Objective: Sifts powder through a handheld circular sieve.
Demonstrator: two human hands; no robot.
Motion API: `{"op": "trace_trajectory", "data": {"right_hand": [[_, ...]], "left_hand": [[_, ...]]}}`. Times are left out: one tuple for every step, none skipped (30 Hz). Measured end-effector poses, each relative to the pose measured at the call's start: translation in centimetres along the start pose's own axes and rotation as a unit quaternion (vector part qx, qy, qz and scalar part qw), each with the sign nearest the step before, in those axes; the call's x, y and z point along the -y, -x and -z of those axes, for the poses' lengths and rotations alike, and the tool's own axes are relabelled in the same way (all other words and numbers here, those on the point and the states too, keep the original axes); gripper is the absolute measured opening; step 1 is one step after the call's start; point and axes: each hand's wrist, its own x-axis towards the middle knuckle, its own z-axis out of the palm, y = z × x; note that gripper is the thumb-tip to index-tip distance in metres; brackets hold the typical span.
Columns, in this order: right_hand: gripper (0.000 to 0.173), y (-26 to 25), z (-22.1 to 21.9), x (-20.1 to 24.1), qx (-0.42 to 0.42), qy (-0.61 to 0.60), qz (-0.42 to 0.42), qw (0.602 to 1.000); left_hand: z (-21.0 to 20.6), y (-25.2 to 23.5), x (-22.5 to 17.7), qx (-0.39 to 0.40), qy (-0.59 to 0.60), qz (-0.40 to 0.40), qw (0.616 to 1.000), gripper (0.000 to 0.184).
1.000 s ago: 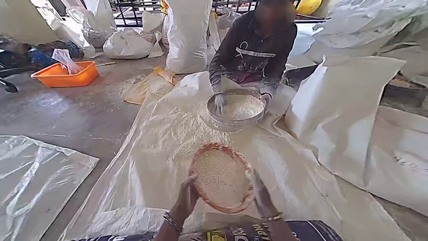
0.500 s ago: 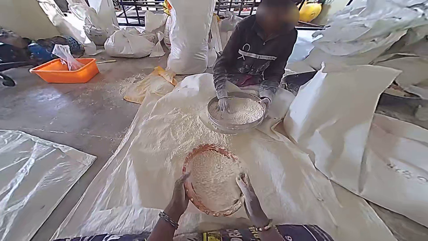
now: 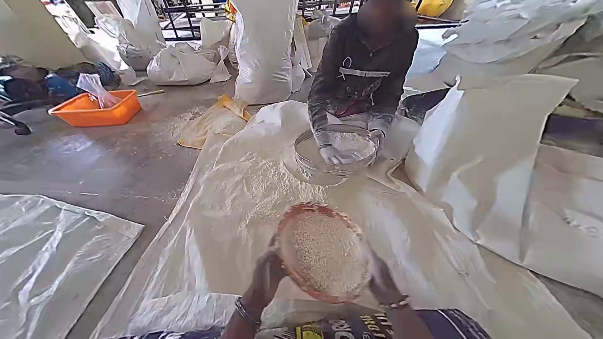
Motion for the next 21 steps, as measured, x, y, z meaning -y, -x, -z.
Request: {"op": "trace_trajectory", "data": {"right_hand": [[0.053, 1.0, -0.8, 0.0, 0.028, 0.015, 0.005, 0.999], [0.061, 1.5, -1.7, -0.2, 0.057, 0.015, 0.009, 0.998], [0.067, 1.4, -2.1, -0.6, 0.069, 0.004, 0.009, 0.998], [0.064, 0.9, -2.0, -0.8, 0.063, -0.003, 0.012, 0.998], [0.056, 0.0, -1.5, -1.0, 0.046, -0.019, 0.012, 0.999], [0.050, -0.7, -0.8, -1.0, 0.024, -0.046, 0.005, 0.999], [0.047, -1.1, -0.4, -0.9, 0.002, -0.078, -0.005, 0.997], [0.047, -1.2, -0.3, -0.7, -0.007, -0.092, -0.006, 0.996], [0.050, -0.7, -0.5, -0.7, 0.005, -0.080, 0.004, 0.997], [0.055, 0.0, -1.0, -0.8, 0.023, -0.058, 0.019, 0.998], [0.061, 0.6, -1.7, -0.8, 0.038, -0.041, 0.029, 0.998], [0.066, 0.7, -2.1, -0.9, 0.045, -0.032, 0.041, 0.998], [0.063, 0.5, -2.1, -0.6, 0.030, -0.043, 0.045, 0.998], [0.055, 0.2, -1.6, -0.3, 0.009, -0.067, 0.038, 0.997], [0.047, -0.3, -0.9, 0.1, -0.015, -0.101, 0.028, 0.994], [0.043, -0.5, -0.5, 0.4, -0.032, -0.130, 0.018, 0.991], [0.043, -0.4, -0.3, 0.5, -0.033, -0.135, 0.018, 0.990], [0.045, 0.2, -0.5, 0.4, -0.021, -0.106, 0.024, 0.994], [0.051, 1.0, -1.2, 0.1, 0.008, -0.072, 0.032, 0.997], [0.061, 1.4, -2.0, -0.1, 0.037, -0.045, 0.031, 0.998], [0.072, 1.4, -2.4, -0.3, 0.060, -0.028, 0.039, 0.997]], "left_hand": [[-0.4, -0.4, -0.1, -0.081, 0.020, -0.005, 0.996, 0.036], [-0.5, -0.8, -0.2, -0.129, 0.035, -0.006, 0.991, 0.032], [-0.4, -1.0, -0.2, -0.147, 0.037, -0.003, 0.988, 0.030], [-0.4, -0.7, -0.2, -0.131, 0.028, 0.001, 0.991, 0.031], [-0.5, -0.3, 0.0, -0.093, 0.011, 0.005, 0.996, 0.031], [-0.1, 0.1, 0.1, -0.028, 0.010, 0.012, 0.999, 0.041], [0.2, 0.2, 0.2, 0.020, 0.010, 0.017, 1.000, 0.053], [0.2, 0.1, 0.2, 0.023, 0.012, 0.016, 1.000, 0.057], [0.0, -0.2, 0.3, -0.019, 0.019, 0.004, 1.000, 0.049], [-0.2, -0.5, 0.1, -0.071, 0.034, -0.005, 0.997, 0.038], [-0.4, -0.8, 0.0, -0.109, 0.046, -0.002, 0.993, 0.030], [-0.6, -0.7, -0.2, -0.115, 0.033, 0.003, 0.993, 0.026], [-0.6, -0.4, -0.1, -0.094, 0.010, 0.010, 0.995, 0.025], [-0.4, 0.0, 0.1, -0.044, -0.013, 0.013, 0.999, 0.031], [0.0, 0.2, 0.3, 0.028, -0.033, 0.015, 0.999, 0.049], [0.5, 0.2, 0.3, 0.087, -0.041, 0.025, 0.995, 0.071], [0.4, 0.1, 0.4, 0.086, -0.040, 0.022, 0.995, 0.075], [0.0, -0.1, 0.5, 0.026, -0.023, 0.003, 0.999, 0.059], [-0.4, -0.5, 0.6, -0.050, 0.012, -0.005, 0.999, 0.036], [-0.4, -1.0, 0.5, -0.100, 0.044, -0.003, 0.994, 0.028], [-0.3, -1.1, 0.4, -0.121, 0.055, 0.002, 0.991, 0.028]]}}
